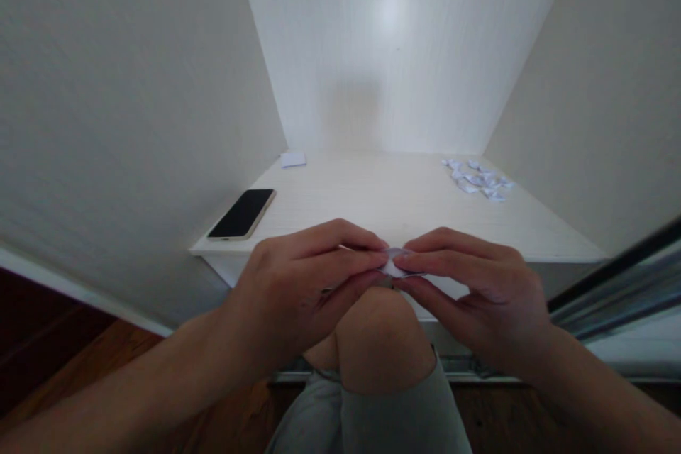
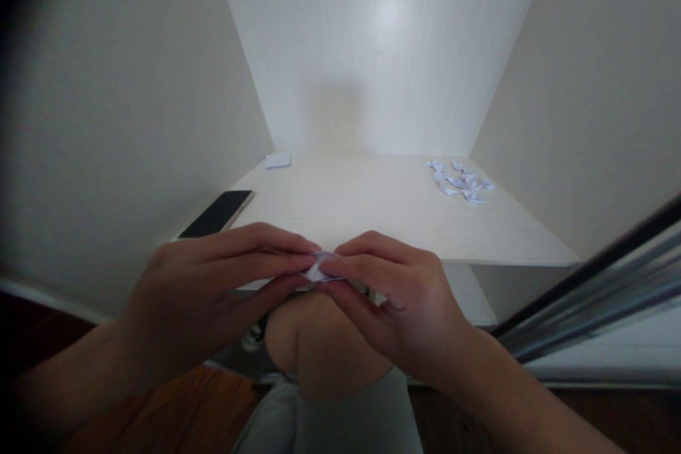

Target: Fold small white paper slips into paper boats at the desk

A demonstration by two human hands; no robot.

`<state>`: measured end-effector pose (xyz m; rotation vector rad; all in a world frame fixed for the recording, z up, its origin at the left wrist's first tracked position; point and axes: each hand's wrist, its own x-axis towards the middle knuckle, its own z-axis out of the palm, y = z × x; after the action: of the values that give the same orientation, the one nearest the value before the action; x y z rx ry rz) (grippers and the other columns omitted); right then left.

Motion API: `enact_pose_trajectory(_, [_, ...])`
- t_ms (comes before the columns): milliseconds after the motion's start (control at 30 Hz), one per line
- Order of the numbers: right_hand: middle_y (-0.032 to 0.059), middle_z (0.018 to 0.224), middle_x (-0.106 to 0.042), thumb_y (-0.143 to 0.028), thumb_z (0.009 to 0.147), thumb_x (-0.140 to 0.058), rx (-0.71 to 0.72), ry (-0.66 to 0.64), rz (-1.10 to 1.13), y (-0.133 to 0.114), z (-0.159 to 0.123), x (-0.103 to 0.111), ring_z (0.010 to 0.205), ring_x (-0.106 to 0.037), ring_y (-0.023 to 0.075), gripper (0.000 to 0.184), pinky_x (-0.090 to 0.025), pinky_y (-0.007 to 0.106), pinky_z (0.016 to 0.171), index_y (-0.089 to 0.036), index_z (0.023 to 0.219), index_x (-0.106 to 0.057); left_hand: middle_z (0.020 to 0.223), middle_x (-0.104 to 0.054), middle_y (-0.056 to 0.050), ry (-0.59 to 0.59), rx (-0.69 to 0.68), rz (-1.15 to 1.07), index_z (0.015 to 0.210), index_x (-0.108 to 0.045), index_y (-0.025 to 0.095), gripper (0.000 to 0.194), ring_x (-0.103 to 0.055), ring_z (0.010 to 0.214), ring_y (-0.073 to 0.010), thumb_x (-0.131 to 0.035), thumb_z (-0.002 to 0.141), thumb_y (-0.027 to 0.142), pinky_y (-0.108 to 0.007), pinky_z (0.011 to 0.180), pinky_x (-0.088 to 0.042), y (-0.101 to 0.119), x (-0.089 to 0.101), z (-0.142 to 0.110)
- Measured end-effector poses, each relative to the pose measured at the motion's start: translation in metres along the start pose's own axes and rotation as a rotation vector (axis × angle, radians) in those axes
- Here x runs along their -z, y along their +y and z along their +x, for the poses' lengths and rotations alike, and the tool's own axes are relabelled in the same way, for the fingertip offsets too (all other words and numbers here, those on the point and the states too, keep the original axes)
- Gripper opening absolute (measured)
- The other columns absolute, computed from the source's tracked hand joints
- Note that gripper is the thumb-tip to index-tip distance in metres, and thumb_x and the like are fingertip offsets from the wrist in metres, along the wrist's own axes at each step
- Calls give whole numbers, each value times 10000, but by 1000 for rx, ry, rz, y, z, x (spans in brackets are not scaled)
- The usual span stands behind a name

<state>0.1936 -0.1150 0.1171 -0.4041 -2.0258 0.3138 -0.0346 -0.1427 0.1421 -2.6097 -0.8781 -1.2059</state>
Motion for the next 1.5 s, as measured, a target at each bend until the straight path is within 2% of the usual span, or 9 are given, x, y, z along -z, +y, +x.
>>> enact_pose_trajectory(333, [79,984,-804,-96,888,-763,-65,26,28,-2,0,-1,836,-762,134,161,-616,206,690,-167,1027,-805,1028,-800,-45,9,133,-63,951,-788,175,126,-753,890,-118,-711,898,90,-184,801,-578,6,-3,4])
enact_pose_trajectory(433, [73,978,-807,-90,881,-769,-72,38,64,-2,1,-2,840,-768,145,186,-627,224,702,-185,1036,-812,1012,-813,-18,-33,221,-144,1001,-790,208,136,-759,899,-126,-754,890,137,-203,827,-577,4,-4,5])
enact_pose_trajectory(567, [64,969,-805,-97,883,-769,-127,25,132,-2,2,-1,830,-764,151,211,-630,245,691,-208,1054,-822,912,-815,13,-72,333,-217,923,-810,248,114,-749,797,-125,-786,867,151,-206,738,-573,4,-1,11])
enact_pose_trajectory(733, [47,961,-804,-128,883,-785,-247,15,241,-4,1,-1,849,-761,161,208,-633,281,731,-257,1037,-839,878,-807,17,-57,366,-221,850,-822,243,139,-732,754,-113,-775,851,112,-190,692,-558,9,3,16])
enact_pose_trajectory(933, [46,1006,-815,-157,872,-802,-403,125,360,-7,-1,-11,925,-776,176,155,-637,291,807,-276,958,-851,881,-800,17,-51,358,-146,844,-836,228,138,-722,752,-82,-769,854,108,-152,697,-534,11,5,14])
enact_pose_trajectory(1033, [43,1041,-824,-138,868,-801,-400,147,383,-9,-1,-14,967,-785,188,156,-644,318,885,-271,933,-849,885,-803,23,-58,362,-112,842,-840,246,143,-721,745,-81,-774,850,119,-154,692,-529,13,6,14])
enact_pose_trajectory(1167, [27,999,-834,-98,865,-789,-351,142,327,-9,-2,-13,914,-791,170,180,-653,291,840,-262,916,-843,856,-805,27,-66,393,-93,800,-835,257,154,-717,716,-89,-777,832,118,-167,686,-537,18,9,14])
enact_pose_trajectory(1267, [22,989,-836,-112,863,-796,-388,141,357,-10,-2,-13,907,-795,170,160,-659,289,840,-260,905,-840,832,-807,27,-72,470,-149,791,-830,255,141,-724,706,-101,-788,817,123,-173,677,-552,19,11,15])
enact_pose_trajectory(1500, [41,926,-841,-159,796,-869,-585,192,584,-10,4,-16,848,-813,198,96,-691,315,799,-230,820,-809,727,-792,0,-59,646,-394,775,-801,215,45,-727,619,-129,-835,799,198,-168,559,-573,11,11,17])
